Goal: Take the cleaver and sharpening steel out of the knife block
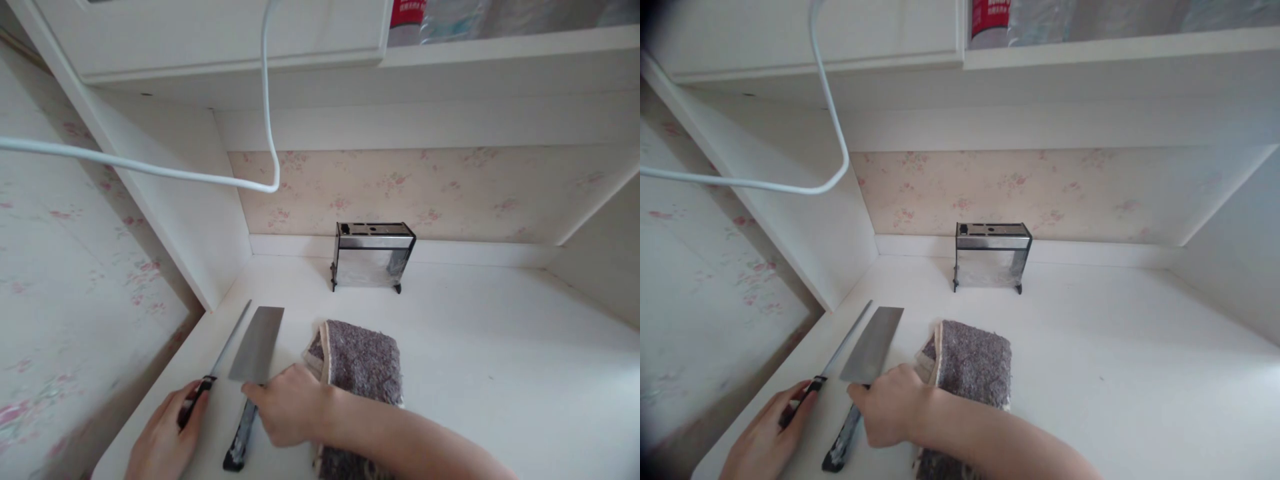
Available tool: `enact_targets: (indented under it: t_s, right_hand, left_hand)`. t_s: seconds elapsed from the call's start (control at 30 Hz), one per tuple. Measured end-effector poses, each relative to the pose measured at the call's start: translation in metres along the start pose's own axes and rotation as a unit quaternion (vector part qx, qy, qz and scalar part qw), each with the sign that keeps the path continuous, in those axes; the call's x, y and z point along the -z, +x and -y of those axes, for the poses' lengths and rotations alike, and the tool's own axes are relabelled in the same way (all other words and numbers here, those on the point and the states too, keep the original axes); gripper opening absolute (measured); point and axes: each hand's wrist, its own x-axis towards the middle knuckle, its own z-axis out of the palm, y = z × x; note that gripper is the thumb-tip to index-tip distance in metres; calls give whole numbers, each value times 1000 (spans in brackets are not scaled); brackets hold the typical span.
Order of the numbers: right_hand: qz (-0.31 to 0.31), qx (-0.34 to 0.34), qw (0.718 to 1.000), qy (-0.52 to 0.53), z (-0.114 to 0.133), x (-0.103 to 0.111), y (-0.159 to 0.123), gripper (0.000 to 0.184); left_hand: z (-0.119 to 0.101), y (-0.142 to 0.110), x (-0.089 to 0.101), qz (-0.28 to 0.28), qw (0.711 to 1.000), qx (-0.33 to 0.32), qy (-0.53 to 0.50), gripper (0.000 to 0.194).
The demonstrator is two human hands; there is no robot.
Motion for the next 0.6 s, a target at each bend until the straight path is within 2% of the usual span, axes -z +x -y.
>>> enact_targets:
  t_s: [0.07, 0.13, 0.2, 0.27, 0.37, 0.43, 0.5, 0.6]
  right_hand:
    - [-18, -36, 999, -5, -23, 12, -19, 21]
    - [-36, -102, 994, 4, -55, 24, -42, 14]
    - [-76, -189, 978, 48, -91, 36, -68, 16]
    - [-142, -281, 944, 101, -129, 48, -94, 18]
    - [-231, -427, 863, 142, -183, 69, -131, 42]
    - [-301, -509, 794, 141, -215, 85, -152, 52]
    - [-390, -538, 730, 156, -243, 100, -166, 51]
    - [-488, -508, 662, 255, -274, 117, -169, 45]
  left_hand:
    - [-18, 4, 6, -50, 998, 20, 25, 37]
    - [-48, 13, 9, -95, 995, -2, 14, 37]
    - [-87, 27, 10, -89, 994, -34, -49, 34]
    - [-132, 48, 8, -30, 987, -75, -140, 32]
    - [-200, 91, -2, 61, 956, -124, -259, 29]
    - [-241, 122, -15, 102, 924, -104, -354, 28]
    - [-276, 149, -32, 106, 911, -101, -385, 29]
    - [-319, 174, -58, 85, 897, -99, -422, 37]
